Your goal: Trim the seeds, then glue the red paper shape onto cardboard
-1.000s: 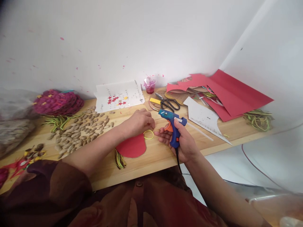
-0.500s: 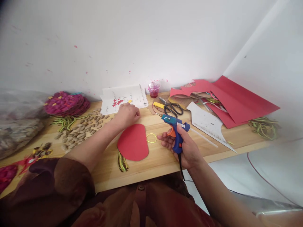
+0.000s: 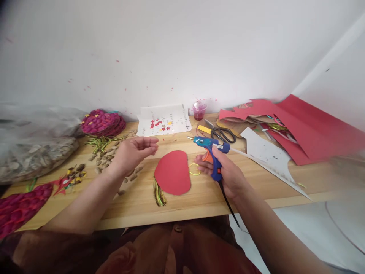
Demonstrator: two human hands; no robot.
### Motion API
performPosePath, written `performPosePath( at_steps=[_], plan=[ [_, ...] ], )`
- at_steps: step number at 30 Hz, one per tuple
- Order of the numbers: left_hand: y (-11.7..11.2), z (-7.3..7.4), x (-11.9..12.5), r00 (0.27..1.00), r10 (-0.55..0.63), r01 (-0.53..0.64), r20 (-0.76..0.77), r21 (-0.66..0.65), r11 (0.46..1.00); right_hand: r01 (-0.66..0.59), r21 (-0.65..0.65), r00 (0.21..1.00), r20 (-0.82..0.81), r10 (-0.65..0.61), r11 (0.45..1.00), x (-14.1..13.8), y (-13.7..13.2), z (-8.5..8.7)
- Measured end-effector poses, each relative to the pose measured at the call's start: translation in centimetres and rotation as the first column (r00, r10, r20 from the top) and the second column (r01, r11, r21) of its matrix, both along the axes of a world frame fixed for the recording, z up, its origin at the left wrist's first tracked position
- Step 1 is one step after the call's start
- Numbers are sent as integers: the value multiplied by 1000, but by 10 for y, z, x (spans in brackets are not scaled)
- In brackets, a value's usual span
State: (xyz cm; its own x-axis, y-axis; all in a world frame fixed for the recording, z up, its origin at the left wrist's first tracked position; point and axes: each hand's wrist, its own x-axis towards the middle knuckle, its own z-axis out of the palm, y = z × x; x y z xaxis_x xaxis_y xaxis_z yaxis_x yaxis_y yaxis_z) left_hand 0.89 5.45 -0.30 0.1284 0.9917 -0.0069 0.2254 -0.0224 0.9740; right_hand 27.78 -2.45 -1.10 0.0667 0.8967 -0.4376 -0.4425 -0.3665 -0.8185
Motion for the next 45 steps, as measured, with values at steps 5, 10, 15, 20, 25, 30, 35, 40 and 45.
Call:
performPosePath(
  at_steps=[5,10,15,20,25,30,35,40,45],
  plan=[
    [-19,-3,2,942,20,49,336,-197,979,-5,-37,999,47,7,999,-3,-10,1],
    [-28,-6,4,883,21,113,469,-254,961,-18,-40,999,33,19,999,0,-27,-1],
    [-38,-2,8,852,38,139,522,-296,945,23,-104,999,40,-19,994,-1,-33,6],
    [-48,6,14,825,29,191,565,-326,926,29,-26,997,78,-27,999,-13,-27,15],
    [-57,7,21,786,-51,267,616,-264,927,-2,83,994,109,-7,997,-37,-20,21],
    [-65,3,25,813,-218,345,540,-145,927,-54,133,990,139,35,990,-53,-12,23],
    [-73,3,32,864,-333,371,377,-31,928,-22,174,991,134,-1,984,-60,-9,25],
    [-79,2,37,873,-372,374,316,57,926,39,203,990,128,-66,978,-60,-11,24],
    [-82,3,39,886,-395,379,244,112,919,10,197,992,122,-34,980,-59,-13,25]
  ],
)
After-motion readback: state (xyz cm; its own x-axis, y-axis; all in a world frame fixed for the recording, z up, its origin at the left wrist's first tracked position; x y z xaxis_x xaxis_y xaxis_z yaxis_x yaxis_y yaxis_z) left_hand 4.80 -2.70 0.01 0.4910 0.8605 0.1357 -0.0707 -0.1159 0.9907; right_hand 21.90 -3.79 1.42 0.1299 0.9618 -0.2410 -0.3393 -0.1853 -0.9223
